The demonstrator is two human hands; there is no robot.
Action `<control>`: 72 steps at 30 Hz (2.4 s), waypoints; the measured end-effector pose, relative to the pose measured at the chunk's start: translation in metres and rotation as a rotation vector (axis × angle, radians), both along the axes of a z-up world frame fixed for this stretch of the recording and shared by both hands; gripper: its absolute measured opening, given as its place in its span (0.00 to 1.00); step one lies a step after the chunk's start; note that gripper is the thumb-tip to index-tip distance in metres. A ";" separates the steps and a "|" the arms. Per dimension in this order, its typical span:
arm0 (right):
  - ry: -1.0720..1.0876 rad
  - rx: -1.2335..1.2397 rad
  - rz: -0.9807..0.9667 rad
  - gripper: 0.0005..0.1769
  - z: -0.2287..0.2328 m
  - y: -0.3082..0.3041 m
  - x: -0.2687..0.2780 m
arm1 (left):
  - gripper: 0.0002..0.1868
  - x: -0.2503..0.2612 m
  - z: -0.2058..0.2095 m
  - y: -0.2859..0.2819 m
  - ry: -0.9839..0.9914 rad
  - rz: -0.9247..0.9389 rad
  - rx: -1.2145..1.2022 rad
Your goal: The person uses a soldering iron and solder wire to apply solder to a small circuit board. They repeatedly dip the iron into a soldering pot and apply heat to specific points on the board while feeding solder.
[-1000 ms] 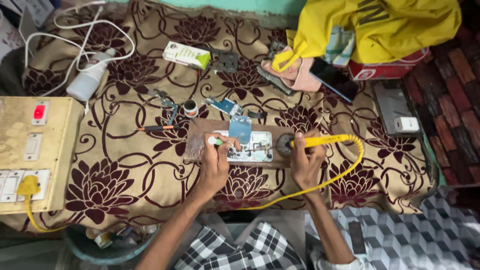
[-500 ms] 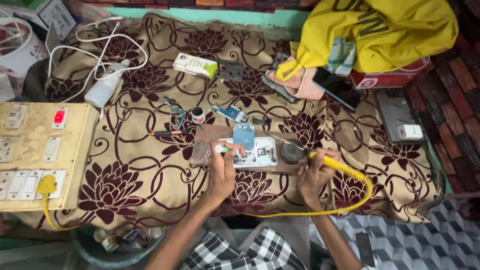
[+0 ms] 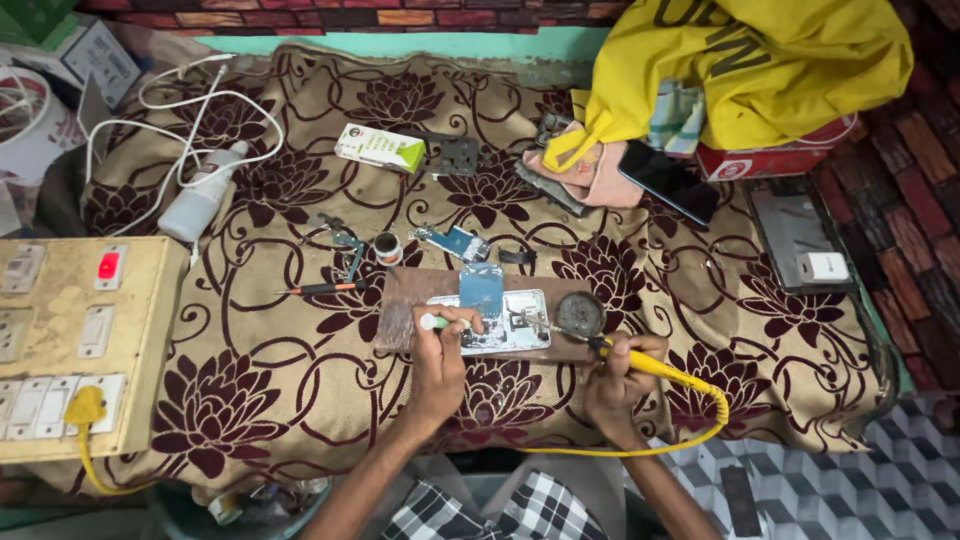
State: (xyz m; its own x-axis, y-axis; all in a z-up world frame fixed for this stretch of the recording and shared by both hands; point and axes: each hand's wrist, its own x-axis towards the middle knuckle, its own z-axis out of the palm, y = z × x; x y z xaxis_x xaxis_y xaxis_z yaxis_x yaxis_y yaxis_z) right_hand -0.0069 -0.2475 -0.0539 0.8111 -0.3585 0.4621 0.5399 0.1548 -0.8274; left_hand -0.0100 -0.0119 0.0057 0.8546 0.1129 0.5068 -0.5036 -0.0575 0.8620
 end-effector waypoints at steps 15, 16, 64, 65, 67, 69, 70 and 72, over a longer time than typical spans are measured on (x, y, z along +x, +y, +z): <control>-0.094 -0.103 0.045 0.15 0.011 0.003 0.001 | 0.12 0.002 0.001 0.000 0.024 0.026 0.039; -0.074 -0.083 0.044 0.15 0.011 0.004 0.001 | 0.12 0.002 0.001 0.000 0.010 0.030 0.041; -0.056 -0.186 0.005 0.13 0.005 0.001 -0.002 | 0.15 0.003 -0.007 0.000 0.043 0.021 0.059; -0.077 -0.211 -0.002 0.12 0.006 0.002 0.001 | 0.15 0.006 -0.009 -0.001 0.083 0.014 0.055; -0.110 -0.216 -0.017 0.12 0.006 0.004 0.002 | 0.15 0.007 -0.012 -0.001 0.078 0.007 0.053; -0.132 -0.175 -0.033 0.12 0.005 0.006 0.004 | 0.16 0.007 -0.014 -0.001 -0.014 0.005 0.057; -0.150 -0.153 -0.028 0.12 0.004 0.006 0.004 | 0.16 0.007 -0.014 0.000 0.001 0.009 0.062; -0.188 -0.111 -0.019 0.12 0.003 0.005 0.007 | 0.16 0.006 -0.013 0.000 0.031 0.016 0.068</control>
State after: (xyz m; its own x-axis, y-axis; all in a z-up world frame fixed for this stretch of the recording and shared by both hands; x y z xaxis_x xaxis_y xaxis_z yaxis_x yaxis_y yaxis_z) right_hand -0.0003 -0.2421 -0.0512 0.7008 -0.3110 0.6419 0.6879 0.0566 -0.7236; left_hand -0.0039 -0.0121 -0.0073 0.8683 0.0923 0.4874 -0.4756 -0.1242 0.8708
